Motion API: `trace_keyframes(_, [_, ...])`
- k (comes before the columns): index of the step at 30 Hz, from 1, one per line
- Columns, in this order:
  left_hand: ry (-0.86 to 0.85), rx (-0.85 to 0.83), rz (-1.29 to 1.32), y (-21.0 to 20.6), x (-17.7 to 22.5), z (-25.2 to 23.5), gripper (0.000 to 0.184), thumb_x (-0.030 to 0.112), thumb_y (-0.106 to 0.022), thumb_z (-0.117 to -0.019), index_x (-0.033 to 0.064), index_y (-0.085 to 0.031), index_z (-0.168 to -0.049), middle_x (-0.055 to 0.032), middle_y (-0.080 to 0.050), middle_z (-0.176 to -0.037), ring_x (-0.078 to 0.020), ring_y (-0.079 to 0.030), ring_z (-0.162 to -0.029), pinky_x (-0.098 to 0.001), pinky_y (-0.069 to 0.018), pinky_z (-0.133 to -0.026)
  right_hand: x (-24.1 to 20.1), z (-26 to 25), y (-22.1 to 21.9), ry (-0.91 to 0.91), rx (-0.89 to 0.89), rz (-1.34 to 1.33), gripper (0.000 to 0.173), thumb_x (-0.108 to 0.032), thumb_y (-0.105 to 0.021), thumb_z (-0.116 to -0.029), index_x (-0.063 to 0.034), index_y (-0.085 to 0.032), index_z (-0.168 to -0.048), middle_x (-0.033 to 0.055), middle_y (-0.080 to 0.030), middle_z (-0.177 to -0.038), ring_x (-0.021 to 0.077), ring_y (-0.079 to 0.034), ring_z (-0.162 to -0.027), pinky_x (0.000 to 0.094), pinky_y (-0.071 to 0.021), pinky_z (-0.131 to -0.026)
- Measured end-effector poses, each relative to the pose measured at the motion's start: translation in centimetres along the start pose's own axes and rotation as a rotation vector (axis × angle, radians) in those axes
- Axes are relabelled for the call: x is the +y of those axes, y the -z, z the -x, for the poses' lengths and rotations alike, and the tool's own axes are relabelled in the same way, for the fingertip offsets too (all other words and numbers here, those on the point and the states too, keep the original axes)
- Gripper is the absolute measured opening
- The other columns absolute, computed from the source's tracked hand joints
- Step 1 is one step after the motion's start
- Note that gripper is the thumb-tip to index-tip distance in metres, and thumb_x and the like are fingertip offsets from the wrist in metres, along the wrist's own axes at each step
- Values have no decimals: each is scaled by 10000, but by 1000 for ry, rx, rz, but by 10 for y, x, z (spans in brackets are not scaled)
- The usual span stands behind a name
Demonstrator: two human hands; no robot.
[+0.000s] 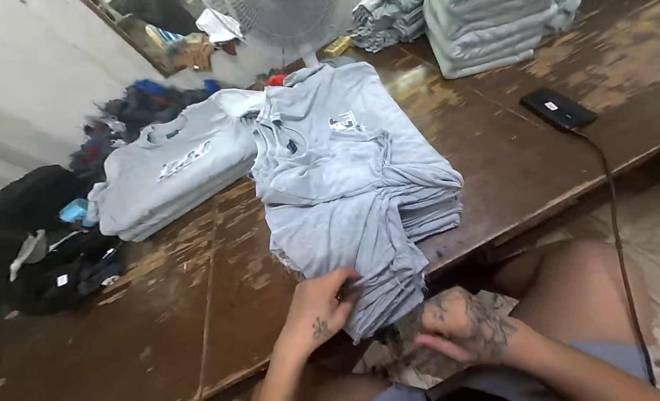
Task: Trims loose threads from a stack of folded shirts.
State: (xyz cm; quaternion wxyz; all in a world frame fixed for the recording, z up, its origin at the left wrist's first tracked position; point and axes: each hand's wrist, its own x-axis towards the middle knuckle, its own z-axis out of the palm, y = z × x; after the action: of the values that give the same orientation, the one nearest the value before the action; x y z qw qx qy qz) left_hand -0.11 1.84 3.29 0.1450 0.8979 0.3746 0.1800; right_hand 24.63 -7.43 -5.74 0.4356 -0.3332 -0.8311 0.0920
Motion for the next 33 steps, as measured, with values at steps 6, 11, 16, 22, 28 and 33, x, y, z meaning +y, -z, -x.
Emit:
trace_keyframes(6, [198,-16,-55,16,-3,3,391,298,-711,-906,28,-678,-1186,-117,-677,-764,-291,-651,-628,-528,-536,-581,12,-52,53,-43,236,168,278,-257,-549,-1035,-65,-714,-919,75,-722,-785,185,-703,-737,331,-576,-715])
trace_keyframes(11, [113,275,-78,27,-11,0,212,129,-549,-964,-39,-671,-1010,-159,-666,-935,-244,-663,-815,-424,-559,-737,15,-97,53,47,354,174,298,-267,-563,-1025,-69,-691,-843,94,-687,-753,255,-682,-788,394,-533,-851])
trace_keyframes(16, [-137,516,-71,23,21,-16,278,209,-485,-1042,-32,-613,-991,-91,-635,-752,-90,-615,-650,-227,-532,-626,9,-146,10,-11,184,102,321,-116,-701,-884,-67,-716,-1200,190,-720,-1086,373,-704,-1029,548,-559,-897])
trace_keyframes(22, [-126,307,-59,55,24,21,276,344,-489,-1067,99,-592,-994,2,-581,-738,-8,-558,-609,-159,-493,-560,33,-139,14,-42,439,168,85,-81,-652,-783,-55,-709,-839,176,-705,-895,346,-703,-855,484,-578,-706])
trace_keyframes(28, [217,-243,-73,20,-21,32,175,226,-641,-934,74,-713,-979,-74,-682,-730,-262,-689,-666,-528,-556,-609,43,-57,-7,-74,249,180,221,-113,-619,-850,-141,-795,-980,94,-689,-848,267,-681,-816,402,-577,-725])
trace_keyframes(33, [193,153,-23,23,19,-22,303,252,-565,-985,6,-708,-880,-64,-644,-672,-189,-637,-595,-413,-535,-567,37,-64,2,-22,232,211,197,-74,-621,-862,-88,-782,-975,97,-692,-810,254,-685,-777,345,-579,-707])
